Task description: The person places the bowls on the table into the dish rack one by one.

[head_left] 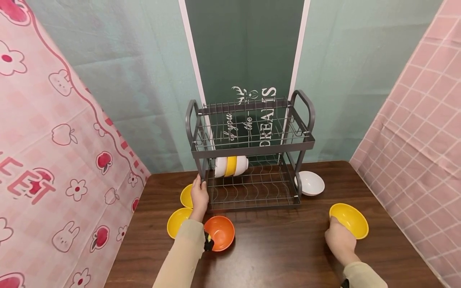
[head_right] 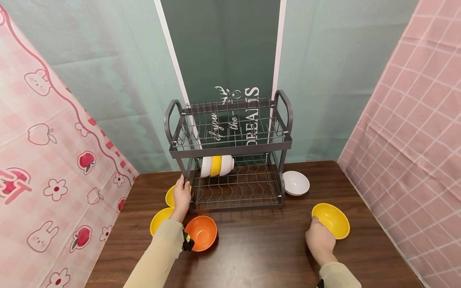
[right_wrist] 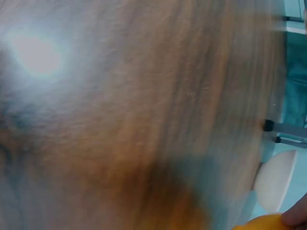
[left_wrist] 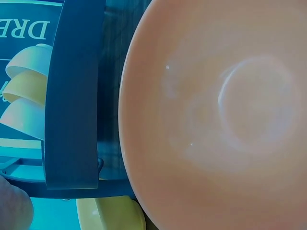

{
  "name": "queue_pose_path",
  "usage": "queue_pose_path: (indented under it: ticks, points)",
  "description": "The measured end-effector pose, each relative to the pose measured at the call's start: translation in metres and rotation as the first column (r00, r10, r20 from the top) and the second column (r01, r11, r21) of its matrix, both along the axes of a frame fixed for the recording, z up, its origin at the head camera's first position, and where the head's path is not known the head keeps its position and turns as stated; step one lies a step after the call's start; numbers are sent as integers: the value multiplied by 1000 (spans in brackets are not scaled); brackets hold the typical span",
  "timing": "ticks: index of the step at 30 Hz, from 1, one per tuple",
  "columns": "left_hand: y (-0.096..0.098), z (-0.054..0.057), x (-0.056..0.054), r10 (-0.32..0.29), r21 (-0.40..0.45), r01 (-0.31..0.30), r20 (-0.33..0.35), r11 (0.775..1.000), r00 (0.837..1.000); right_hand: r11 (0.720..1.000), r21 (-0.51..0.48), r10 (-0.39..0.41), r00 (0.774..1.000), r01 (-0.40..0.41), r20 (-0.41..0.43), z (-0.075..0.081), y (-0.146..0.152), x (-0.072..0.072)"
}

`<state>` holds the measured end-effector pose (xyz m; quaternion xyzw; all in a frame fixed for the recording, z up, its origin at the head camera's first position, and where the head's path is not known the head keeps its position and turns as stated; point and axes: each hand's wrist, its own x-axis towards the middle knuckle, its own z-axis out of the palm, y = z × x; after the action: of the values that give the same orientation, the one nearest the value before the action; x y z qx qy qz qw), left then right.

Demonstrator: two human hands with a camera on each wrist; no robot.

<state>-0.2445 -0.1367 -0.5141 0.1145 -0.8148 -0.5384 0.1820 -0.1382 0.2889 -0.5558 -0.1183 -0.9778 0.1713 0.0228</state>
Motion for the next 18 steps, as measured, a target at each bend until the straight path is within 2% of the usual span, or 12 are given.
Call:
queue_pose_path:
  ticks: [4,8,10,13,18]
  points:
    - [-3,-1,2,-7,18,7,15,1000,1000,1000,14,22,998,-21,-56,8,-9,-2]
    - [-4,-1,8,-15,89,14,14,996,1000,999,34,39,990,-35,-135,18,-19,-4]
    - [-1,0,14,-10,131,10,-3,991,1000,998,46,48,978,-40,-201,22,-24,-5]
    - [8,-1,26,8,173,-6,-12,985,1000,996,68,70,946,-50,-317,30,-33,-6]
    - [29,-5,47,40,201,-30,-45,979,998,991,99,126,869,-89,-478,43,-51,-9]
